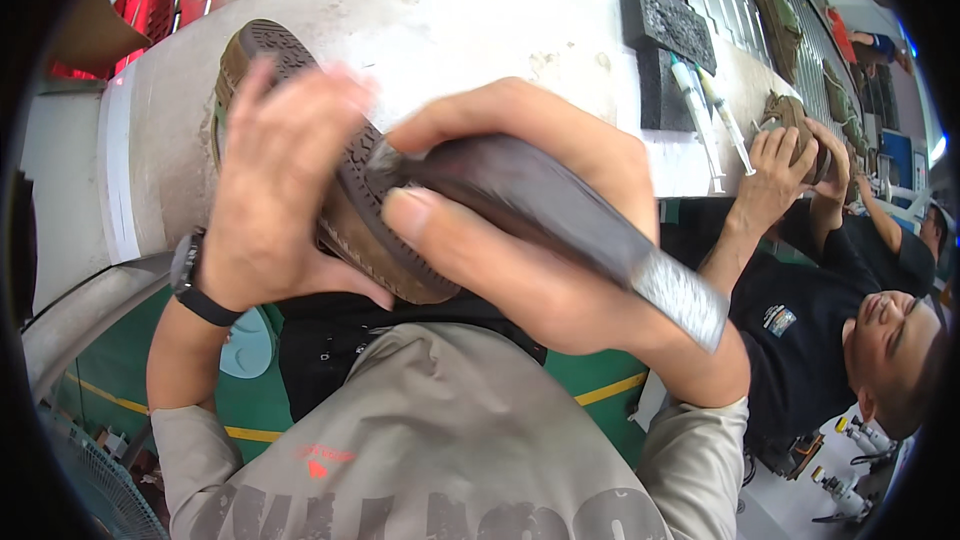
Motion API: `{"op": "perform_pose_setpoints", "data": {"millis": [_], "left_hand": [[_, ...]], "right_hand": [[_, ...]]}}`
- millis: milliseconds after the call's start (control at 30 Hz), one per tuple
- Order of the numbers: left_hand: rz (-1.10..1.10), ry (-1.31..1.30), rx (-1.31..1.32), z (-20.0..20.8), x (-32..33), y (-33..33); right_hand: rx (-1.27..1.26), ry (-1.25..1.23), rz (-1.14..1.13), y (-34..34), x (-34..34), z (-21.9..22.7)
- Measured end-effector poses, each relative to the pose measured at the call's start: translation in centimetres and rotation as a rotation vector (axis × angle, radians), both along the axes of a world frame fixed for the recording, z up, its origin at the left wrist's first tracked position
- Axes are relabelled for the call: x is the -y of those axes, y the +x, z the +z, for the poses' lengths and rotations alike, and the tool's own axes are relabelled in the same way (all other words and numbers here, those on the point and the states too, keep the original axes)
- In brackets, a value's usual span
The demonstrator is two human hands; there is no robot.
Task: The person assembles shoes by taking shoe uppers and soles from a conveyor, attaching the soles to the uppers by hand, and tapping the edges with a hammer.
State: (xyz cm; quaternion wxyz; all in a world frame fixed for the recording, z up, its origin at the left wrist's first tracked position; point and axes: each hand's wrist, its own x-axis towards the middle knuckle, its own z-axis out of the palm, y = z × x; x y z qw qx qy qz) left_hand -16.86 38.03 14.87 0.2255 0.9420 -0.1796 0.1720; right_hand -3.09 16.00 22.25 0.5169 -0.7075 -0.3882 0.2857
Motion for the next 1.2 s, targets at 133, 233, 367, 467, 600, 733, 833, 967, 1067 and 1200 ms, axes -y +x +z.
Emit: {"op": "perform_pose_setpoints", "data": {"millis": [133, 233, 367, 467, 600, 733, 833, 967, 1067, 1200], "left_hand": [[0.381, -0.024, -0.053, -1.0, -1.4, -1.8], [0.413, -0.093, -0.089, -1.7, -0.8, -1.6], [0.415, -0.138, -0.096, -2.2, -1.1, -1.8], [0.400, -0.177, -0.082, -2.5, -1.1, -1.7], [0.383, -0.247, -0.049, -2.8, -1.3, -2.0], [0.358, -0.256, -0.035, -2.6, -1.5, -2.2], [0.361, -0.289, 0.020, -2.7, -1.7, -2.2], [0.465, -0.325, 0.020, -2.9, -3.6, -2.6], [0.736, -0.206, -0.035, -3.7, -4.3, -2.2], [0.712, -0.657, 0.031, -2.3, -3.7, 0.2]], "right_hand": [[-0.179, 0.101, -0.239, -2.2, 1.5, 1.5], [-0.234, -0.190, -0.048, -1.8, -0.1, 2.6], [-0.366, -0.351, -0.043, -0.1, -3.2, 3.2], [-0.289, -0.436, -0.043, 0.5, -5.7, 3.7], [-0.314, -0.422, -0.040, 1.0, -7.5, 2.8], [-0.125, -0.174, 0.032, 1.4, -10.5, 0.3], [0.024, 0.139, -0.010, 1.4, -13.5, -1.9], [-0.278, 0.162, -0.107, 2.6, -14.6, -2.9], [-0.072, 0.023, -0.027, 5.0, -12.0, -3.8], [-0.355, 0.168, -0.156, 3.0, -10.5, -4.6]]}}
